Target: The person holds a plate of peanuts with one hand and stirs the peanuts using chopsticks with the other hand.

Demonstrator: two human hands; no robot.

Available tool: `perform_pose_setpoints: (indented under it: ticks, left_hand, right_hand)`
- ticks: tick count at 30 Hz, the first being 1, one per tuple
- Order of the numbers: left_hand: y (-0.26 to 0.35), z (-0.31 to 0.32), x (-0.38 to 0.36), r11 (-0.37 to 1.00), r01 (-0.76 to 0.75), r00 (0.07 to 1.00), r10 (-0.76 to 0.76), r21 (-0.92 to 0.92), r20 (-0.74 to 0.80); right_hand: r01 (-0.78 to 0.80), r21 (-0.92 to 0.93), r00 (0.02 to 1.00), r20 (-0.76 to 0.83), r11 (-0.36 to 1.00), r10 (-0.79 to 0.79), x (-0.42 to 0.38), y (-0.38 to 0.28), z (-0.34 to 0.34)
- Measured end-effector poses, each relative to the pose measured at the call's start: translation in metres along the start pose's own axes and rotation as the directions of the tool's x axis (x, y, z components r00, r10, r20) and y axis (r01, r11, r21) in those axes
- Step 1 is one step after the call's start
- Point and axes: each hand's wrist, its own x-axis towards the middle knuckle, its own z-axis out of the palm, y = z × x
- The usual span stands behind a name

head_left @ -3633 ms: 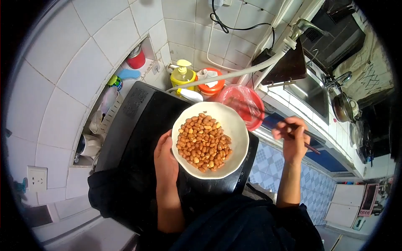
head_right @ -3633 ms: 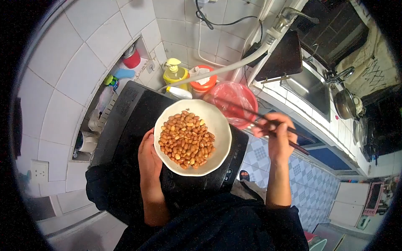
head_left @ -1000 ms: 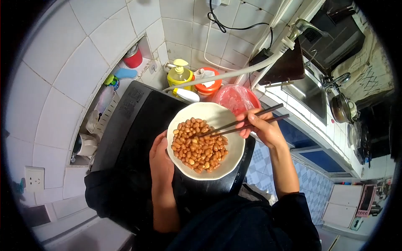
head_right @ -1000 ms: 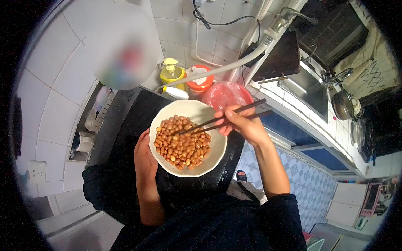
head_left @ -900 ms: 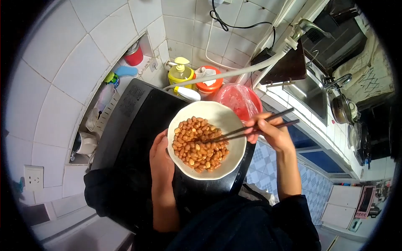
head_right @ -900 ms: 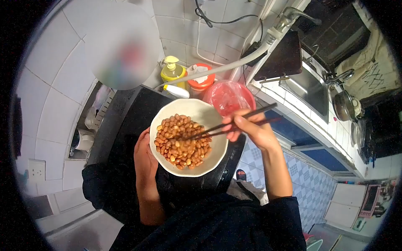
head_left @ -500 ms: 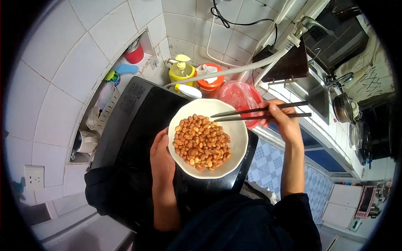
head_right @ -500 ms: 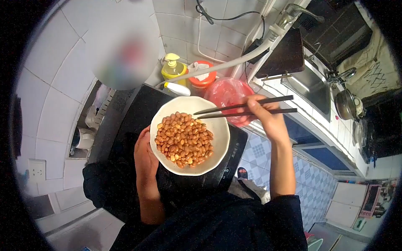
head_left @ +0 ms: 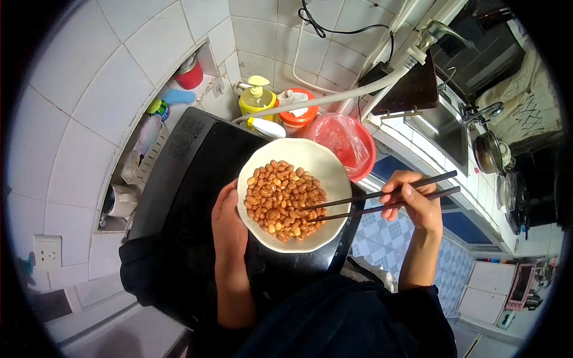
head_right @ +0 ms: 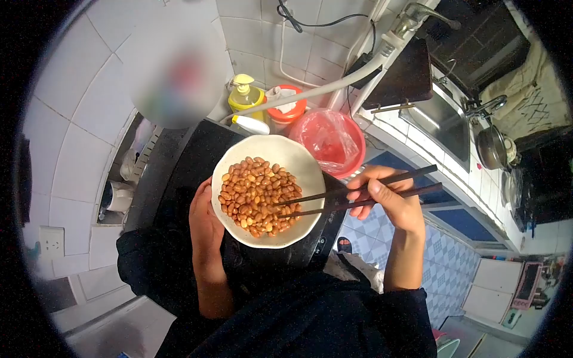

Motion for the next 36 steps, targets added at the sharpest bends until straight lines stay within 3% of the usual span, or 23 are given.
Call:
perform_pose_setpoints:
  ticks: [17,22,25,27,28,29,30,31,33,36]
  left_hand:
    - [-0.002,-0.003,0.002,1.0,0.006,1.0,-0.006,-0.029,0.002]
    - [-0.001,-0.002,0.001,1.0,-0.014,1.0,0.014,-0.015,0.012]
    - [-0.003,-0.004,0.003,1.0,-0.007,1.0,0.008,-0.025,0.022]
    - [-0.003,-0.004,0.002,1.0,-0.009,1.0,0.009,-0.019,0.011]
    - [-0.002,-0.003,0.002,1.0,-0.009,1.0,0.009,-0.012,0.004]
    - [-0.002,-0.002,0.002,1.0,-0.009,1.0,0.009,-0.013,0.008]
    - [-0.001,-0.001,0.001,1.0,-0.006,1.0,0.006,0.001,0.001]
    - [-0.001,-0.001,0.001,1.0,-0.004,1.0,0.004,0.014,-0.006]
    - [-0.002,-0.002,0.002,1.0,-0.012,1.0,0.012,0.012,0.001]
    - [0.0,-0.001,0.001,1.0,-0.007,1.0,0.007,0.017,-0.009]
  right_hand:
    - [-0.008,-0.028,0.999,-0.032,1.0,0.007,0.002,0.008,0.001]
    - [0.134,0.011,0.987,-0.09,0.991,-0.133,-0.002,0.003,-0.008]
    - [0.353,0.262,0.926,-0.234,0.898,-0.296,-0.004,0.008,-0.034]
    - [0.51,0.54,0.84,-0.48,0.669,-0.253,0.002,0.017,-0.042]
    - [0.483,0.533,0.874,-0.341,0.695,-0.347,0.005,0.031,-0.061]
    - [0.483,0.496,0.818,-0.549,0.722,-0.17,0.009,0.054,-0.077]
    - [0.288,0.234,0.822,-0.558,0.929,-0.114,0.02,0.083,-0.091]
    - [0.039,-0.054,0.81,-0.583,0.998,-0.064,0.029,0.105,-0.101]
    - [-0.04,-0.13,0.821,-0.57,0.991,-0.042,0.035,0.116,-0.087]
    - [0.101,-0.094,0.805,-0.577,0.99,-0.137,0.032,0.095,-0.076]
